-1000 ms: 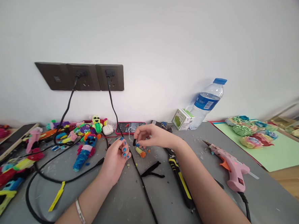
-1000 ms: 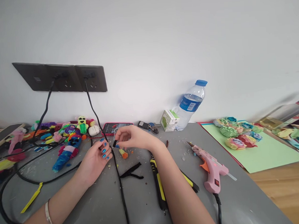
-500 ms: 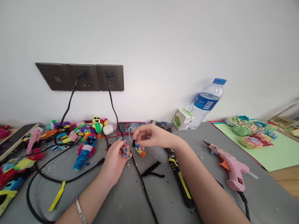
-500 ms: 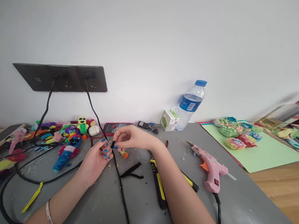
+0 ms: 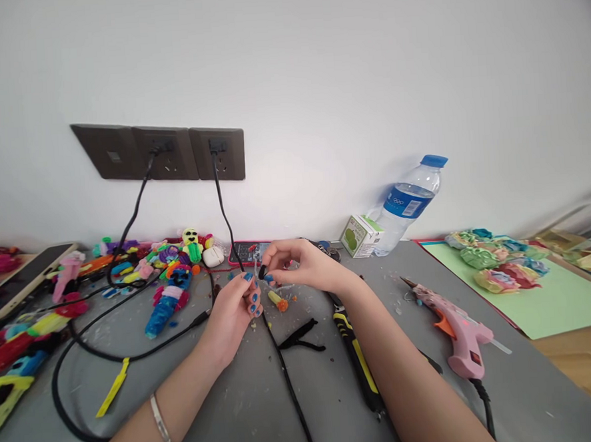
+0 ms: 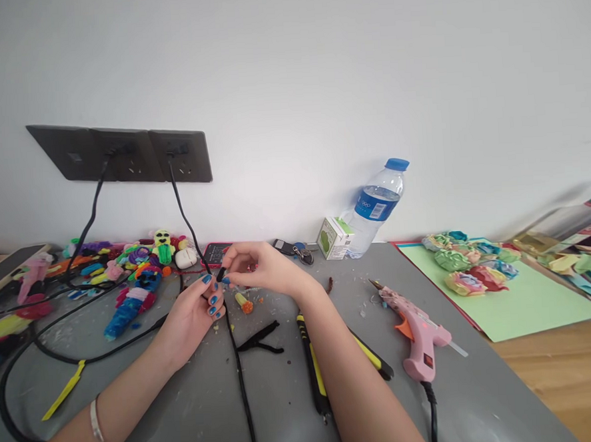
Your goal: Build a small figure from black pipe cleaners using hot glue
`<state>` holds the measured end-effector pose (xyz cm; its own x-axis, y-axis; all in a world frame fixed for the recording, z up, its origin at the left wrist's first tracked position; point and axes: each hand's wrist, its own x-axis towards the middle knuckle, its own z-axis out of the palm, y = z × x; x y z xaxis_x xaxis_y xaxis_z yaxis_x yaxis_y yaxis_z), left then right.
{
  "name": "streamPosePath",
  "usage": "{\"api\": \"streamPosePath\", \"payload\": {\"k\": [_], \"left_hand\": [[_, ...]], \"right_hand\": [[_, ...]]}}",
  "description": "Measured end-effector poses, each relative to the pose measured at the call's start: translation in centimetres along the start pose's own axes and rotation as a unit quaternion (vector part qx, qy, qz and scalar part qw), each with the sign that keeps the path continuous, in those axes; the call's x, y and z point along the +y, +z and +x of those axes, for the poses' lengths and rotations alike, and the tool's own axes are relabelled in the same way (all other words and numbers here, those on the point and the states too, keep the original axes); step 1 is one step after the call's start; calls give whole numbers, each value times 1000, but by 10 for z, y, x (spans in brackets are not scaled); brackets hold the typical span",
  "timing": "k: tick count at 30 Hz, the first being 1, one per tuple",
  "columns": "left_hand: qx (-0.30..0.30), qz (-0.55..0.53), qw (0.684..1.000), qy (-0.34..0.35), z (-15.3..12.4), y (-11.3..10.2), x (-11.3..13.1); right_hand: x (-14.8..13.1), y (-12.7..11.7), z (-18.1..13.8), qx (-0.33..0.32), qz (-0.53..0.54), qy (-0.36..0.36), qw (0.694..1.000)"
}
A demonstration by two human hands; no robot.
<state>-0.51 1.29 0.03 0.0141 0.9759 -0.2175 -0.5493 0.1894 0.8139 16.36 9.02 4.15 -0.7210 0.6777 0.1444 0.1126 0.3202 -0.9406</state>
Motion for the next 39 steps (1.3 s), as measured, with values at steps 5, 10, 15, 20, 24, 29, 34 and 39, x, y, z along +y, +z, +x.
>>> {"api": "streamPosePath", "payload": {"k": [5, 10, 15, 20, 24, 29, 34, 39], "left_hand": [[-4, 15, 1000, 5, 0, -1, -1], [-21, 21, 999, 12, 0, -2, -2], [-15, 44, 999, 12, -1, 0, 0], [0, 42, 999, 8, -1, 1, 1], [9, 34, 999, 6, -1, 2, 2], [14, 37, 999, 5, -2, 3, 4], [18, 44, 999, -1, -2, 3, 3], [15, 50, 999, 0, 0, 1, 2]], "right_hand": [[1, 4, 3, 6, -22, -30, 999], [2, 5, 3, 10, -34, -33, 999], [2, 4, 3, 14, -45, -34, 998], [1, 4, 3, 24, -55, -34, 998], [0, 4, 3, 31, -80, -31, 996], [0, 4, 3, 35, -98, -36, 994], [2, 4, 3, 36, -99, -39, 994], [1, 4, 3, 41, -94, -45, 994]]}}
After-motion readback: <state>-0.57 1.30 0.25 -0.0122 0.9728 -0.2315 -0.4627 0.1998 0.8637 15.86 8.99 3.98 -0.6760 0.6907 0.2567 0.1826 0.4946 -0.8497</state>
